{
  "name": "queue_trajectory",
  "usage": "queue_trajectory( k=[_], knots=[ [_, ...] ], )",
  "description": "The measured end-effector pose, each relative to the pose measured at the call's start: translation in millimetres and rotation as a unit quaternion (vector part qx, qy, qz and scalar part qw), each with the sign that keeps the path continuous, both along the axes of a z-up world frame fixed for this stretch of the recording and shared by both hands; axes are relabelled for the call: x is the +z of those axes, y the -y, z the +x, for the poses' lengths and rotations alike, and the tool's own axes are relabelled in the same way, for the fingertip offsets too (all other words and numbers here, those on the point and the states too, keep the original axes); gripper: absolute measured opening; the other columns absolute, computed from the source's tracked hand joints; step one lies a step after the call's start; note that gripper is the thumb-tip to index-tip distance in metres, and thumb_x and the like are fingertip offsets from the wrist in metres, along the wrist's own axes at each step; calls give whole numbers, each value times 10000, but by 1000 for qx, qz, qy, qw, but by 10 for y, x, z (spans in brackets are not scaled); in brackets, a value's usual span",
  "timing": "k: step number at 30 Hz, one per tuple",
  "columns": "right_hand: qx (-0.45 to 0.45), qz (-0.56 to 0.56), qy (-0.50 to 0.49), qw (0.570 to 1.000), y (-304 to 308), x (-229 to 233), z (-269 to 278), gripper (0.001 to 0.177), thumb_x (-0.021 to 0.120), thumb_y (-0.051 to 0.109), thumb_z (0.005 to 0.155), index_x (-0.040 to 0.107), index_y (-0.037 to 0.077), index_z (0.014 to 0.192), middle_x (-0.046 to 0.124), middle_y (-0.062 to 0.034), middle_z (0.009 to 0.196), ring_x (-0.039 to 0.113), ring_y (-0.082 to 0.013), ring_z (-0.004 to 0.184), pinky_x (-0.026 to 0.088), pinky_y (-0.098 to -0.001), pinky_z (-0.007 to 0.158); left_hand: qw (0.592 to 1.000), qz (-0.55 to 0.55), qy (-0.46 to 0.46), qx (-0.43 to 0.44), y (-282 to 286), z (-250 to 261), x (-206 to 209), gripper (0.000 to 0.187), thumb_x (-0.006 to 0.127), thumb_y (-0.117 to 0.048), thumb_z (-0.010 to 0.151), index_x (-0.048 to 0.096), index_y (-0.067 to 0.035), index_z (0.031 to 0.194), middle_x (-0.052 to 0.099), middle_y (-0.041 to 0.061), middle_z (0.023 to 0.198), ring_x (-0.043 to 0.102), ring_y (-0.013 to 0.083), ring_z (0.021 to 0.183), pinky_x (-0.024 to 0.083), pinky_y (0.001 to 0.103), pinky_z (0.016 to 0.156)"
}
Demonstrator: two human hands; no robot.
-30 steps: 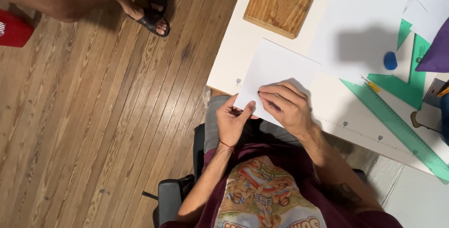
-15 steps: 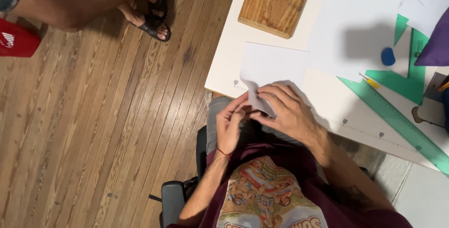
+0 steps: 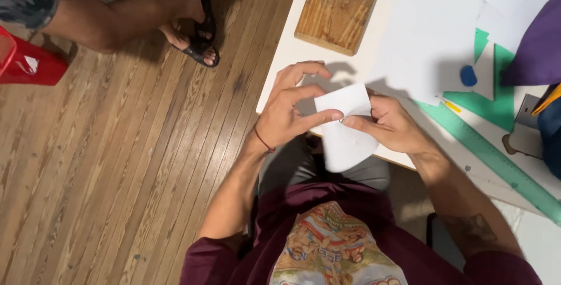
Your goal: Marking measurements and punching holes in material using a ruler, pencil, and hand press
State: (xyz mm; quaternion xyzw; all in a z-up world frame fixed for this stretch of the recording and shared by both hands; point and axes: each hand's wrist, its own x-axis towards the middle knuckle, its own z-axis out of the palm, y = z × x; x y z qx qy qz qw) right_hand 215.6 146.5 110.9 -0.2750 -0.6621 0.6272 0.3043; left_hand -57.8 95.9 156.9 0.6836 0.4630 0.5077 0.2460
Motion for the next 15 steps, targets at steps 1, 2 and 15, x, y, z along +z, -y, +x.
queue_trajectory(
  k=[1, 2, 15],
  knots=[
    [-4, -59, -8, 998, -27, -8, 32, 148, 837, 58, 1077, 830, -41, 1189, 838, -105, 1082, 766, -136, 1020, 670, -348, 865, 997, -29, 32, -66, -69, -37, 45, 264, 997, -362, 960, 853, -142, 979, 735, 52, 1341, 713, 356, 1356, 444, 585, 1285],
    [-7, -56, -9, 998, -31, 40, 17, 148, 837, 58, 1077, 830, -41, 1189, 838, -105, 1082, 766, -136, 1020, 670, -348, 865, 997, -27, 30, -69, -91, -44, 47, 264, 997, -362, 960, 853, -142, 979, 735, 52, 1341, 713, 356, 1356, 444, 585, 1285],
    [-61, -14, 25, 998, -53, 448, 4, 160, 863, 86, 1065, 838, -65, 1113, 773, -141, 1039, 696, -171, 1048, 636, -383, 936, 947, -234, 187, -112, -79, 174, 132, 261, 1035, -191, 869, 805, -112, 775, 728, -24, 703, 639, 55, 657, 503, 228, 601]
  ],
)
